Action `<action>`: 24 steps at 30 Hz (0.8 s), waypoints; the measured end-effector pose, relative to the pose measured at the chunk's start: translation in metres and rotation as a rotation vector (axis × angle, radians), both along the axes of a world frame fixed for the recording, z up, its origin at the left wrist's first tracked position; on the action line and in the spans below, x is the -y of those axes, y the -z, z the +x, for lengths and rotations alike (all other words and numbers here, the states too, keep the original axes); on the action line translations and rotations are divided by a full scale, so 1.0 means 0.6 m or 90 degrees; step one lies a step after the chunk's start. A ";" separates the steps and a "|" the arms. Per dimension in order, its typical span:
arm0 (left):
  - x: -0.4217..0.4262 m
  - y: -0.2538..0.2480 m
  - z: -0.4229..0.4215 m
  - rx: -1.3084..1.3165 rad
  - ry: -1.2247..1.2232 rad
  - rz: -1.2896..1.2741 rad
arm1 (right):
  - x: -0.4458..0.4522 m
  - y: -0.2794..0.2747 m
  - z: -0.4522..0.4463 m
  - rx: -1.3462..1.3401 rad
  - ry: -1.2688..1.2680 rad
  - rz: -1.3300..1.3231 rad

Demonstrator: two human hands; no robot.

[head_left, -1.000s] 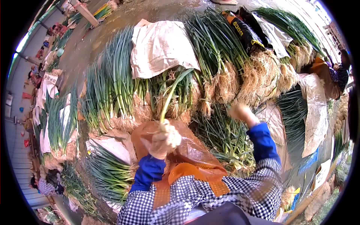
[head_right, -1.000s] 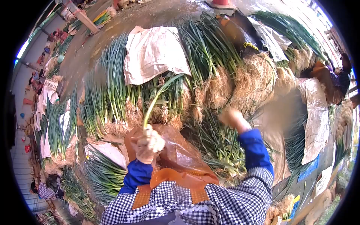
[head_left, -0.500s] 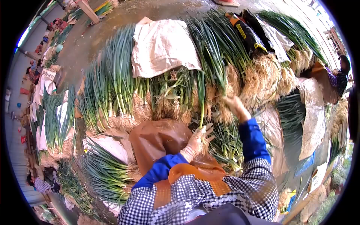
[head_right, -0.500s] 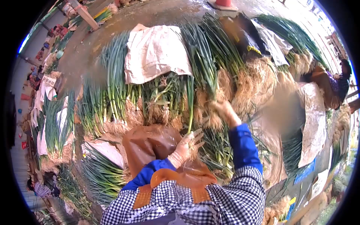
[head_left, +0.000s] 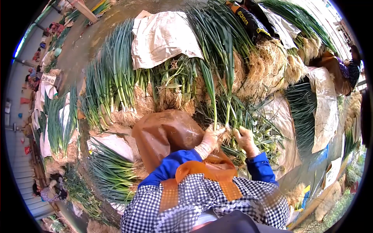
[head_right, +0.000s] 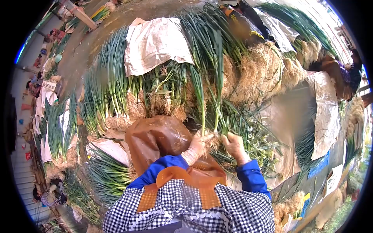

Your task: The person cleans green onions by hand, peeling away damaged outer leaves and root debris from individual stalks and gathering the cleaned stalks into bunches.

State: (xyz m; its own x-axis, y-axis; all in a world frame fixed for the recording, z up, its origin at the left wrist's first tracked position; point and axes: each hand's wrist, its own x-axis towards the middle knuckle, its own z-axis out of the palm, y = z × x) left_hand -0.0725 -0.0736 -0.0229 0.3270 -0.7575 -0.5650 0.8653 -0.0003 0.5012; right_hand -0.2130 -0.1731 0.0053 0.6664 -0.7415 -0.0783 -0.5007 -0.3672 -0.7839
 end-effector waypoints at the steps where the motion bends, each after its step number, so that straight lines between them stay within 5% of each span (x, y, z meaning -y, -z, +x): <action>1: 0.011 -0.020 -0.003 0.005 -0.048 0.048 | -0.015 -0.029 -0.003 0.054 -0.019 0.008; 3: 0.003 -0.007 0.038 0.064 -0.011 0.123 | -0.044 -0.055 -0.019 0.107 -0.111 -0.013; 4: -0.006 0.075 0.048 0.058 -0.074 0.069 | -0.049 -0.071 -0.029 0.049 -0.164 -0.117; 6: -0.009 0.018 0.040 0.060 -0.056 0.076 | -0.040 0.008 -0.071 0.067 0.035 0.138; 8: -0.011 0.007 0.048 -0.015 -0.052 0.080 | 0.015 0.070 -0.119 -0.396 -0.084 0.052; 12: -0.028 0.012 0.065 -0.135 -0.007 0.030 | 0.075 0.243 -0.127 -0.634 -0.288 -0.084; 14: -0.036 0.013 0.064 -0.257 -0.001 -0.118 | 0.067 0.052 0.009 -0.128 0.056 0.370; 16: -0.037 0.013 0.063 -0.306 -0.006 -0.094 | 0.071 0.003 0.090 0.255 0.044 0.579; 18: -0.045 0.059 0.065 -0.348 0.082 -0.192 | 0.079 0.047 0.162 0.327 0.001 0.556; 19: -0.033 0.002 0.055 -0.170 0.029 0.077 | 0.074 0.044 0.191 0.337 0.077 0.572; 22: -0.021 -0.068 0.058 0.068 0.090 0.113 | 0.050 0.081 0.236 0.451 0.210 0.373; 24: -0.009 -0.002 0.045 0.138 0.033 0.070 | 0.028 0.083 0.236 0.464 0.263 0.443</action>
